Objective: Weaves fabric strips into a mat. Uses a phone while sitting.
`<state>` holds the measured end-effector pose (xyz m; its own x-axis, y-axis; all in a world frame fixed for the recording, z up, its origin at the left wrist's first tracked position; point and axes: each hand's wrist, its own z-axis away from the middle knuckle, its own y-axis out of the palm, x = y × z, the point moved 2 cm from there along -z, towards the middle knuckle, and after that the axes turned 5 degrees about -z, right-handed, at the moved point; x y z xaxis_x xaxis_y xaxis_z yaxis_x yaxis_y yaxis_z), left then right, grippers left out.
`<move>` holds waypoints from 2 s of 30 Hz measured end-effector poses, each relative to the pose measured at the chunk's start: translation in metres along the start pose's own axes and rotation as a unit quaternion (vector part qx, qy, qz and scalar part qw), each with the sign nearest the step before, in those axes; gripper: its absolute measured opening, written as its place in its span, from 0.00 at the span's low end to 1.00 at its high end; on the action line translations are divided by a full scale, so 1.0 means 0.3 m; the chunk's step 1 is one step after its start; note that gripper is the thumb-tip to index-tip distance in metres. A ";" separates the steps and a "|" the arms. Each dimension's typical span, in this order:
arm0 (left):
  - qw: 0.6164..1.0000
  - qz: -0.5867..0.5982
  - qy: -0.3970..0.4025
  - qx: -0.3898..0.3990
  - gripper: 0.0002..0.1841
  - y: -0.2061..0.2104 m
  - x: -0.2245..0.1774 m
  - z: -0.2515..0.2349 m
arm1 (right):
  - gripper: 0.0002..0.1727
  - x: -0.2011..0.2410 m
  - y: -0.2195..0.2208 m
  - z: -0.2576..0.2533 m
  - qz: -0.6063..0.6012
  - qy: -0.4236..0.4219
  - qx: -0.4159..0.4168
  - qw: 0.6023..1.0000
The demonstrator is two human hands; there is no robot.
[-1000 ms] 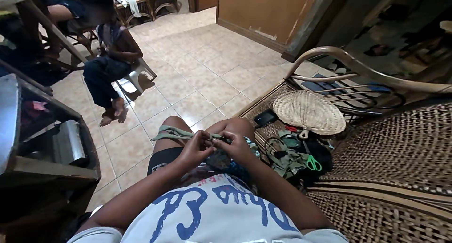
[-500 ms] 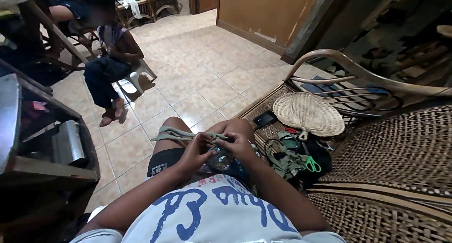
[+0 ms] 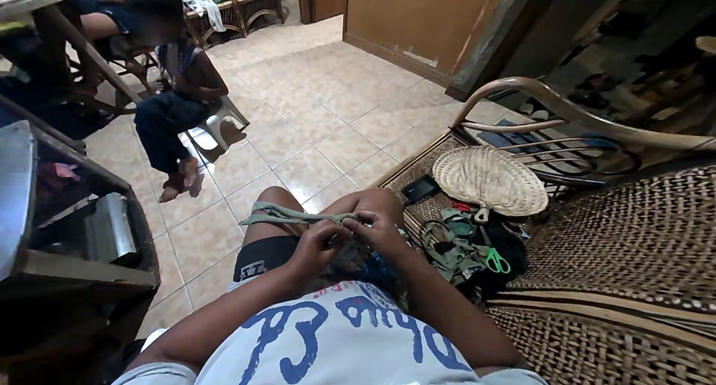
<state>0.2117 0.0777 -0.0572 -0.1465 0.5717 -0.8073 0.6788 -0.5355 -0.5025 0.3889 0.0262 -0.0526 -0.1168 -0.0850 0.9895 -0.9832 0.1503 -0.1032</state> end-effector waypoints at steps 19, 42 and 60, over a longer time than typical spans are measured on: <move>0.975 0.172 -0.137 0.015 0.18 -0.012 0.003 -0.014 | 0.10 -0.070 -0.050 0.053 0.251 -0.236 -0.054 0.937; 0.993 0.083 -0.078 -0.007 0.21 -0.009 0.002 -0.005 | 0.11 -0.010 0.065 0.085 0.405 -0.300 -0.104 0.858; 0.981 0.126 -0.133 0.055 0.23 -0.020 -0.019 -0.001 | 0.05 0.074 0.042 0.046 0.505 -0.385 0.114 0.764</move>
<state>0.2087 0.0780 -0.0495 -0.1765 0.2370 -0.9553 0.6386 -0.7110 -0.2944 0.3719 0.0124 -0.0333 -0.7931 -0.6071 0.0501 -0.3263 0.3539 -0.8765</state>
